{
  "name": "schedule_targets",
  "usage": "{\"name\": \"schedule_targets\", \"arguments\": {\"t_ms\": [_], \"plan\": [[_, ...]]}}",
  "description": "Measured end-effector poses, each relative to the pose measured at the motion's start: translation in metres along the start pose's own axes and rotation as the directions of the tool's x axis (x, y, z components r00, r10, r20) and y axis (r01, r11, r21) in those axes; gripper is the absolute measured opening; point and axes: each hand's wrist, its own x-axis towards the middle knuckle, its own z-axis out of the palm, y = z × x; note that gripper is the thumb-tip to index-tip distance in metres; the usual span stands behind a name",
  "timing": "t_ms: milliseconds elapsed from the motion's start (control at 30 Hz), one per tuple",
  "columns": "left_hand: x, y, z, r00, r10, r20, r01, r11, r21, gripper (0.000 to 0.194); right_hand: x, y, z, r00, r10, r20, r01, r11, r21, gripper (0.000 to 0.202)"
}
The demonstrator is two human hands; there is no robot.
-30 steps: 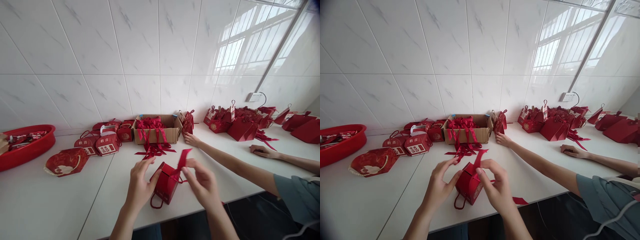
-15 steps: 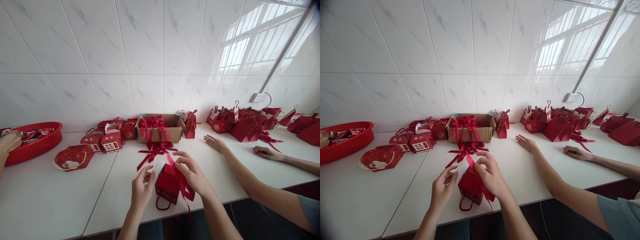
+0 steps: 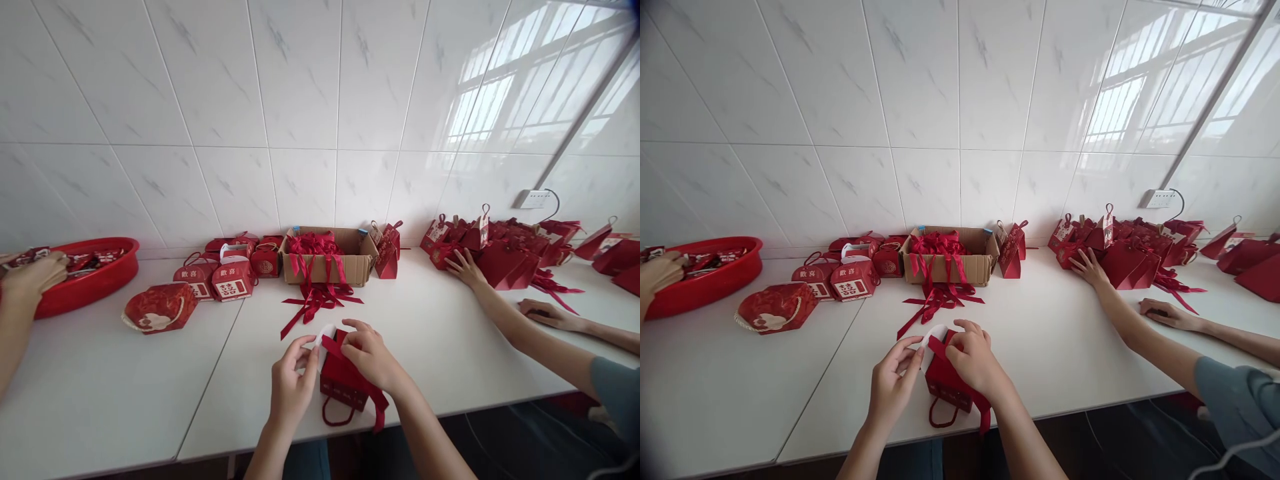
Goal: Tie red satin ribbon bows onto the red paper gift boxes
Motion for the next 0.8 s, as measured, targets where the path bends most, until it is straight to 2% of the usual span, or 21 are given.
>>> {"name": "schedule_targets", "arguments": {"t_ms": [167,300,433,567,667,733,800], "plan": [[-0.007,0.004,-0.001,0.999,0.038,0.017,-0.038,0.999,0.008,0.025,0.002,-0.003,0.000,1.000,-0.003,-0.013,0.003,1.000,-0.030,0.027],[-0.008,0.003,-0.001,0.999,0.036,0.007,-0.036,0.999,-0.008,0.021,0.001,-0.004,0.001,0.999,-0.016,0.029,0.017,0.998,-0.060,0.027],[0.002,0.003,0.004,0.998,-0.018,0.058,0.019,0.999,-0.028,0.029,-0.001,-0.005,0.004,0.998,-0.063,0.032,0.066,0.994,-0.089,0.026],[0.018,0.000,0.010,0.996,-0.037,0.085,0.034,0.999,0.036,0.034,-0.005,-0.004,0.001,0.993,-0.118,-0.030,0.114,0.988,-0.103,0.022],[0.031,-0.014,-0.006,0.997,-0.080,0.002,0.079,0.985,0.152,0.030,-0.017,0.007,-0.012,0.972,-0.126,-0.200,0.119,0.992,-0.048,0.024],[0.038,-0.030,-0.029,0.986,-0.134,-0.101,0.157,0.950,0.270,0.026,-0.032,0.021,-0.023,0.939,-0.089,-0.332,0.106,0.994,0.034,0.028],[0.040,-0.046,-0.056,0.954,-0.199,-0.226,0.272,0.889,0.368,0.022,-0.053,0.040,-0.032,0.929,0.009,-0.371,0.056,0.985,0.165,0.030]]}}
